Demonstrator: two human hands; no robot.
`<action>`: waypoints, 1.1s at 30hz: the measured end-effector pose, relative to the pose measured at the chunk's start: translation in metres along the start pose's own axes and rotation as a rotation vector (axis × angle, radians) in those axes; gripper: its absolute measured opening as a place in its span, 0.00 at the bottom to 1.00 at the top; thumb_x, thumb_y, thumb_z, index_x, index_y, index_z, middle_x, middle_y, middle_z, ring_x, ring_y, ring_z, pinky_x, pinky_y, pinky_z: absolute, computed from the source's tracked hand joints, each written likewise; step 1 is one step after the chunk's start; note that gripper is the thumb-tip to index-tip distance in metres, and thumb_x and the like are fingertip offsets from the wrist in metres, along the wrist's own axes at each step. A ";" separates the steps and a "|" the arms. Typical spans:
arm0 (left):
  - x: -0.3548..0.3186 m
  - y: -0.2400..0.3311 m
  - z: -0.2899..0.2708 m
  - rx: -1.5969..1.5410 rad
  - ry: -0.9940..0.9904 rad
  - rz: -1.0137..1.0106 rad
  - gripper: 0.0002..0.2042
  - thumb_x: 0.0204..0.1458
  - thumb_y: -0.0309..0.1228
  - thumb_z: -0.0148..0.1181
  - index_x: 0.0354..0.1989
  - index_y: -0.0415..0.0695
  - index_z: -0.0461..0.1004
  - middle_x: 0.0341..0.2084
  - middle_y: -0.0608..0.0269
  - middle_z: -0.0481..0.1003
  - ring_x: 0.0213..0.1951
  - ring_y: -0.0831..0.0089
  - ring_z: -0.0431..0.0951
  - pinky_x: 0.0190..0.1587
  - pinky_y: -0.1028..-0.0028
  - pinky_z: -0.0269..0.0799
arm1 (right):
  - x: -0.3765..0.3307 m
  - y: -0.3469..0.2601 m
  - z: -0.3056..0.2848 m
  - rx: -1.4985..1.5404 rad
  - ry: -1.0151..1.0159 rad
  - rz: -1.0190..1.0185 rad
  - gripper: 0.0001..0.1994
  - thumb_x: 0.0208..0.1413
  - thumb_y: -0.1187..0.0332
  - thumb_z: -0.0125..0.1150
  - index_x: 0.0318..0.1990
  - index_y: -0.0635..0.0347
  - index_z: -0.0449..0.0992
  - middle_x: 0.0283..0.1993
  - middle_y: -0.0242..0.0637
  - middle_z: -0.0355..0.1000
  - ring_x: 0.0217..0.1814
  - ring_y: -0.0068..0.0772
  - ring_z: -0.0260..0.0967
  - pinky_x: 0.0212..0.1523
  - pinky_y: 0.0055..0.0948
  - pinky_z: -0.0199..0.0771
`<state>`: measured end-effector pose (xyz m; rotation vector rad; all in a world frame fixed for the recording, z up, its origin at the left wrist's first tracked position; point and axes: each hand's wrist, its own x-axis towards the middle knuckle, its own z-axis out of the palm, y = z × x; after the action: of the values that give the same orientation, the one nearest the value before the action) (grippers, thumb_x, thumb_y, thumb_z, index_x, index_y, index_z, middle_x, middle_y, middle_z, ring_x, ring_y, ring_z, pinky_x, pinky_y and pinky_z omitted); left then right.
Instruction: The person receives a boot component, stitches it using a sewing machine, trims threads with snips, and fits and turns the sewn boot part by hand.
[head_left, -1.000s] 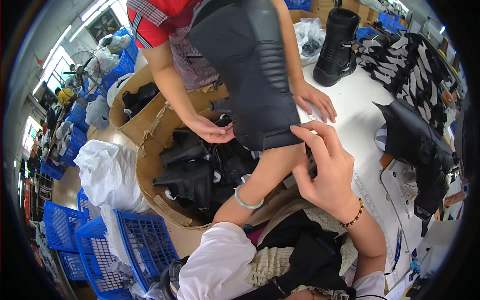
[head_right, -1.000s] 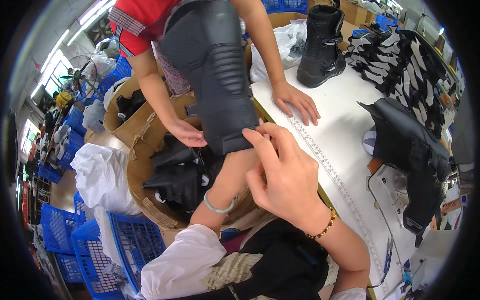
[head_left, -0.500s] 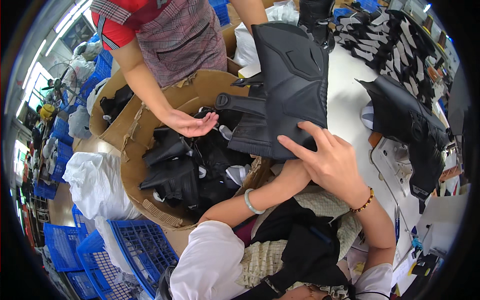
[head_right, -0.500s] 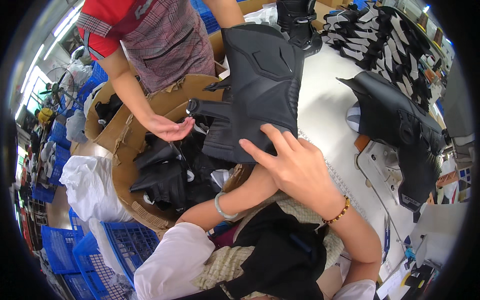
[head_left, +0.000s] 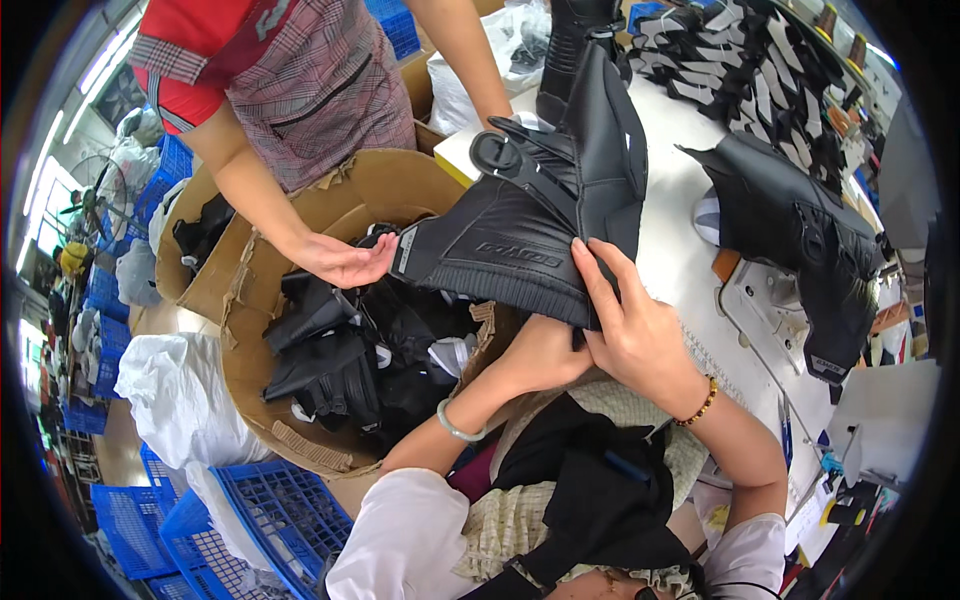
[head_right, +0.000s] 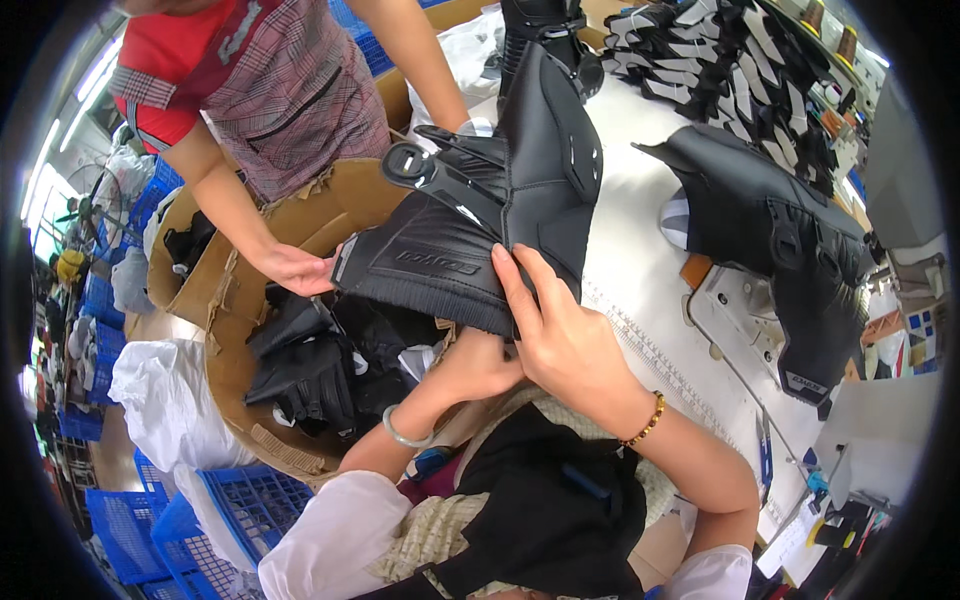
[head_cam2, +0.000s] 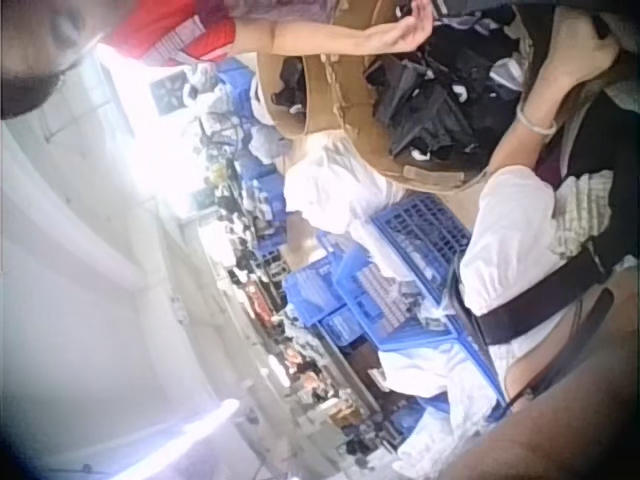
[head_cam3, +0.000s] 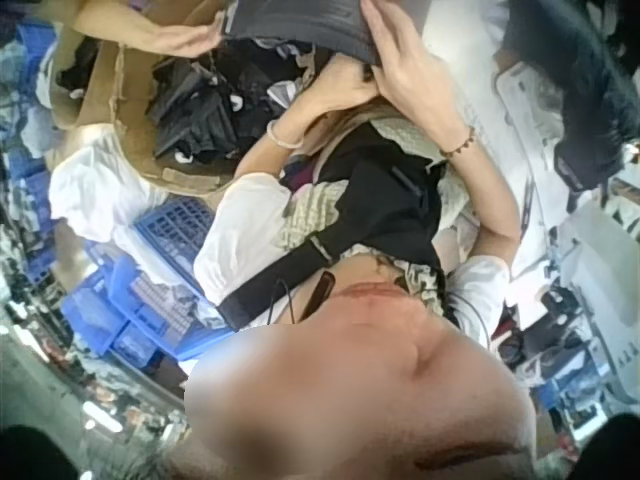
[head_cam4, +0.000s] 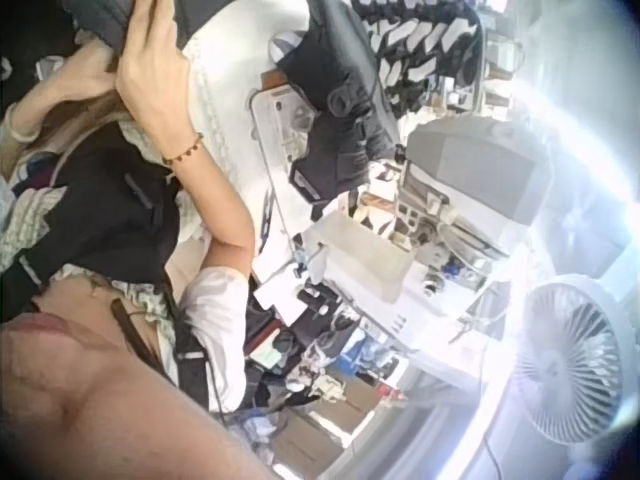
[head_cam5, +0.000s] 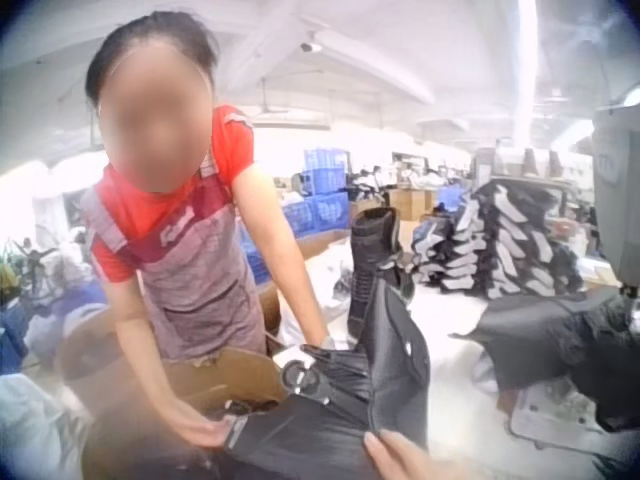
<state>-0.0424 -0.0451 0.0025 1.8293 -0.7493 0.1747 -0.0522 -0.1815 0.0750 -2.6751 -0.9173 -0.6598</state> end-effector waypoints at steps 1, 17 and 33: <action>-0.004 0.000 -0.004 0.013 -0.046 -0.040 0.25 0.41 0.23 0.50 0.52 0.30 0.60 0.50 0.41 0.64 0.54 0.52 0.64 0.56 0.62 0.58 | -0.003 0.001 0.002 0.015 -0.017 0.008 0.34 0.36 0.78 0.54 0.58 0.67 0.58 0.53 0.44 0.60 0.40 0.33 0.68 0.25 0.24 0.72; -0.011 0.023 -0.023 -1.227 0.498 -0.106 0.15 0.58 0.25 0.40 0.53 0.41 0.54 0.45 0.54 0.67 0.46 0.67 0.72 0.46 0.66 0.72 | 0.036 -0.022 -0.028 0.229 0.054 -0.202 0.19 0.39 0.71 0.56 0.44 0.62 0.72 0.43 0.38 0.65 0.36 0.30 0.68 0.28 0.27 0.71; -0.009 0.024 -0.011 -1.108 0.453 -0.004 0.19 0.58 0.24 0.40 0.58 0.38 0.49 0.52 0.53 0.62 0.51 0.64 0.68 0.50 0.63 0.69 | 0.079 -0.022 -0.008 0.069 0.094 0.111 0.15 0.48 0.69 0.53 0.39 0.74 0.71 0.31 0.43 0.64 0.28 0.36 0.69 0.24 0.29 0.71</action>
<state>-0.0602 -0.0363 0.0215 0.6926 -0.3726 0.1217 -0.0138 -0.1262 0.1218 -2.5885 -0.7483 -0.7085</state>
